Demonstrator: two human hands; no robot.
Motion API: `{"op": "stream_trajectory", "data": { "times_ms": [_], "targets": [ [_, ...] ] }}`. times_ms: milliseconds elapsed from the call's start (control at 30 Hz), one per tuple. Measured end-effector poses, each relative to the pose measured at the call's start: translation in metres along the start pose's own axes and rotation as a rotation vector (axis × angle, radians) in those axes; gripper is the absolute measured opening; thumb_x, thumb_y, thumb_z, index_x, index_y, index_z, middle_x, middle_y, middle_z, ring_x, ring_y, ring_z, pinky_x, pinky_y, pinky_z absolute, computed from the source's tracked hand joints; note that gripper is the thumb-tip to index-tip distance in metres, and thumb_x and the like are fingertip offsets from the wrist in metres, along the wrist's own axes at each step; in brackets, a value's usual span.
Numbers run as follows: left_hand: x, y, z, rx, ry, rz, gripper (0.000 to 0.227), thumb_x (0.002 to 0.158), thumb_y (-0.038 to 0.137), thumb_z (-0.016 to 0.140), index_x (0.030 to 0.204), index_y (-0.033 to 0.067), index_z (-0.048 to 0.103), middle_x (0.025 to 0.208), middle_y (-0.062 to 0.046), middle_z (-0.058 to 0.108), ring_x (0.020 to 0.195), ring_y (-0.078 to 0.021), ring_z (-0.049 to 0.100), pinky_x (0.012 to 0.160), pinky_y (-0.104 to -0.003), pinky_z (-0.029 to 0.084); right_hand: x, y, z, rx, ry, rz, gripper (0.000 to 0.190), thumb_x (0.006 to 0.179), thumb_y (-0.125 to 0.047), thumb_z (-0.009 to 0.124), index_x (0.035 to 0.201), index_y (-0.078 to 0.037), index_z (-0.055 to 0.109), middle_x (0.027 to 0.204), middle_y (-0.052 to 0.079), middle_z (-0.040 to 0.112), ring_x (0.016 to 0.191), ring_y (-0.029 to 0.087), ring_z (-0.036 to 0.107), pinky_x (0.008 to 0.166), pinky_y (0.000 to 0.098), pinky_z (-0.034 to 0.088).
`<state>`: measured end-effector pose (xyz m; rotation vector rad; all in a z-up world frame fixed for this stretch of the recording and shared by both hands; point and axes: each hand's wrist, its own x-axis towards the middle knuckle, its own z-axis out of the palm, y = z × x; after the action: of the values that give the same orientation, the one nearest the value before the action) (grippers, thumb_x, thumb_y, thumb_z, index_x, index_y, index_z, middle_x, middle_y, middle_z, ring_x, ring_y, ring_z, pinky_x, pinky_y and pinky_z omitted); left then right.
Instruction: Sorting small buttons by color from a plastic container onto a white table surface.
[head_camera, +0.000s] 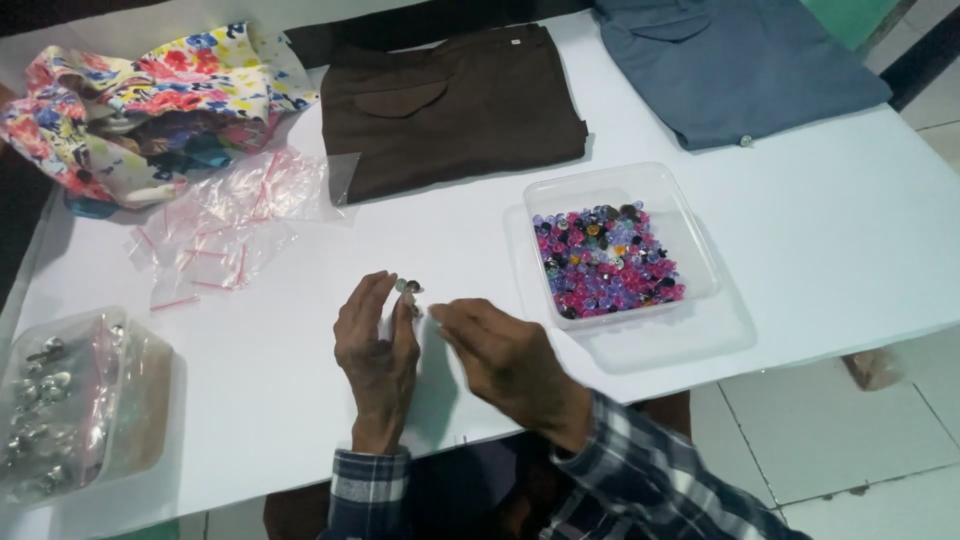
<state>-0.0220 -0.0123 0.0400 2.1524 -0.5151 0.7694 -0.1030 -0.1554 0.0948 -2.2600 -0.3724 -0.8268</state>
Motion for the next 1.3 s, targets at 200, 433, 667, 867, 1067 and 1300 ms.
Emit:
{"op": "stream_trajectory", "data": {
  "times_ms": [200, 433, 667, 867, 1067, 1300],
  "targets": [
    [0.045, 0.099, 0.023, -0.244, -0.380, 0.314, 0.016, 0.088, 0.008, 0.075, 0.104, 0.0117, 0.075, 0.097, -0.008, 0.075, 0.102, -0.0297, 0.072, 0.088, -0.041, 0.056, 0.037, 0.074, -0.149, -0.253, -0.483, 0.186, 0.023, 0.086, -0.001, 0.069, 0.106, -0.007, 0.079, 0.094, 0.021, 0.078, 0.085, 0.041, 0.075, 0.069, 0.0479, 0.062],
    [0.054, 0.119, 0.126, 0.226, -0.949, 0.572, 0.014, 0.086, 0.008, 0.075, 0.077, 0.0101, 0.065, 0.062, -0.006, 0.064, 0.061, -0.0271, 0.064, 0.085, -0.048, 0.049, 0.036, 0.146, -0.152, -0.504, -1.151, 0.262, 0.032, 0.086, -0.007, 0.063, 0.113, -0.022, 0.072, 0.103, -0.001, 0.076, 0.094, 0.022, 0.072, 0.075, 0.0393, 0.059],
    [0.064, 0.108, 0.155, 0.131, -0.745, 0.674, 0.037, 0.091, 0.003, 0.068, 0.061, 0.0154, 0.050, 0.046, 0.001, 0.044, 0.042, -0.0201, 0.047, 0.070, -0.044, 0.047, 0.022, 0.188, -0.136, -0.657, -1.027, 0.046, 0.021, 0.091, -0.003, 0.056, 0.075, -0.015, 0.053, 0.070, 0.002, 0.058, 0.058, 0.022, 0.056, 0.057, 0.0402, 0.048],
    [0.101, 0.124, 0.139, 0.010, -0.885, 0.577, 0.026, 0.091, -0.006, 0.063, 0.071, 0.0092, 0.055, 0.047, -0.001, 0.047, 0.039, -0.0228, 0.045, 0.055, -0.044, 0.046, 0.040, 0.188, -0.161, -0.621, -1.108, 0.224, 0.009, 0.090, -0.012, 0.056, 0.093, -0.019, 0.060, 0.082, 0.000, 0.065, 0.066, 0.020, 0.067, 0.061, 0.0369, 0.054],
    [0.124, 0.143, 0.116, -0.117, -0.946, 0.528, 0.033, 0.098, -0.005, 0.055, 0.068, 0.0090, 0.051, 0.046, -0.002, 0.033, 0.038, -0.0203, 0.032, 0.040, -0.040, 0.029, 0.038, 0.192, -0.175, -0.708, -1.167, 0.177, 0.024, 0.085, -0.015, 0.060, 0.105, -0.030, 0.063, 0.108, -0.012, 0.062, 0.075, 0.021, 0.073, 0.058, 0.0412, 0.058],
    [0.132, 0.142, 0.105, 0.141, -1.317, 0.403, 0.037, 0.102, -0.001, 0.048, 0.070, 0.0168, 0.047, 0.054, 0.003, 0.041, 0.045, -0.0150, 0.037, 0.047, -0.038, 0.039, 0.021, 0.198, -0.160, -0.392, -1.323, 0.022, 0.016, 0.077, -0.013, 0.065, 0.083, -0.027, 0.063, 0.085, -0.007, 0.059, 0.067, 0.019, 0.061, 0.058, 0.0431, 0.049]
  ]
}}
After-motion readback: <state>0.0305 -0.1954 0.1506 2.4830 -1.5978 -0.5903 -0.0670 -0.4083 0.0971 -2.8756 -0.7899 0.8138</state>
